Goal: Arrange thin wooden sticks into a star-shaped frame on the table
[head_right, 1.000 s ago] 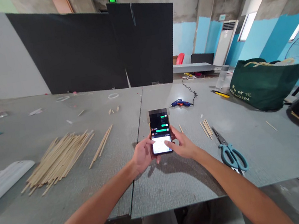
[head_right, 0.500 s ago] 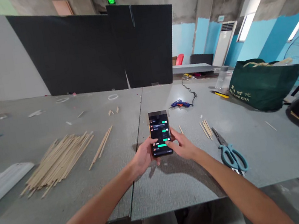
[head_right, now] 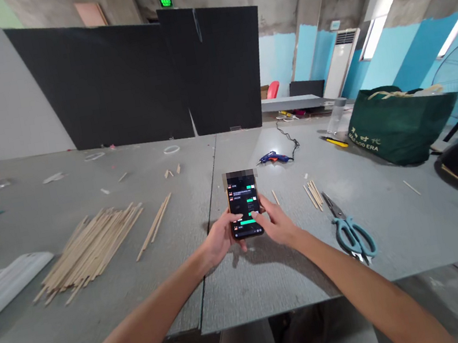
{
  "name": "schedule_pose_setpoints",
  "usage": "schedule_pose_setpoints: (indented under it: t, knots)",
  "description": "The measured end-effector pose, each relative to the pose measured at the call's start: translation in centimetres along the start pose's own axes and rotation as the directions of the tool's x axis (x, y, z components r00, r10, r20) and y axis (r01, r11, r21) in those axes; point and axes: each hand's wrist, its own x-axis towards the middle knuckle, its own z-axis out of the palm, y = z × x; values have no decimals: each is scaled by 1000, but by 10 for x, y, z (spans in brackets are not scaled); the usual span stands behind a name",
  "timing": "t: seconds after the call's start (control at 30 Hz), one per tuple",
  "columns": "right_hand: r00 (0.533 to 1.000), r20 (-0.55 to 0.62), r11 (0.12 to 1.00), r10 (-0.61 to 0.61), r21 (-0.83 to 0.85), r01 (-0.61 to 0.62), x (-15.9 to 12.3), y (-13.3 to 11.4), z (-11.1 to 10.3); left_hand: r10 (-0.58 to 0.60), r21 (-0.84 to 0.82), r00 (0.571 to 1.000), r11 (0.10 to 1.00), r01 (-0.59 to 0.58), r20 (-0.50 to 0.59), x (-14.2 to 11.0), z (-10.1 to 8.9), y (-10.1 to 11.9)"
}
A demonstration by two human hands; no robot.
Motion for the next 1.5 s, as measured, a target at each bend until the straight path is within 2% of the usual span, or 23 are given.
schedule_pose_setpoints:
  t: [0.17,0.37,0.53,0.73,0.9,1.03,1.27,1.5]
  knots:
    - [993,-88,997,-78,-35,76,-3,6,13,5,32,1000,999,-5,-7,5,-5,-11]
    - [977,-127,964,-169,-226,137,-8,14,13,44,95,998,995,-39,-49,14,-11,-19]
    - [977,-144,908,-155,-411,84,-13,14,16,-35,34,994,999,39,-99,16,-10,-15]
    - [987,-151,847,-56,-530,-33,-13,20,14,-26,43,999,999,27,-41,19,-10,-13]
    - [1000,-21,871,1,-491,-11,-12,21,9,-8,5,1000,1000,8,-23,15,-6,-6]
    - [998,9,917,-56,-394,55,-15,21,7,-24,1,1000,1000,24,-7,12,-3,-2]
    - [995,-47,945,-93,-320,73,-15,19,13,-40,-33,999,999,40,12,15,-7,-7]
    - [983,-181,936,2,-345,-66,-10,16,28,2,-53,1000,999,-3,-21,20,-9,-13]
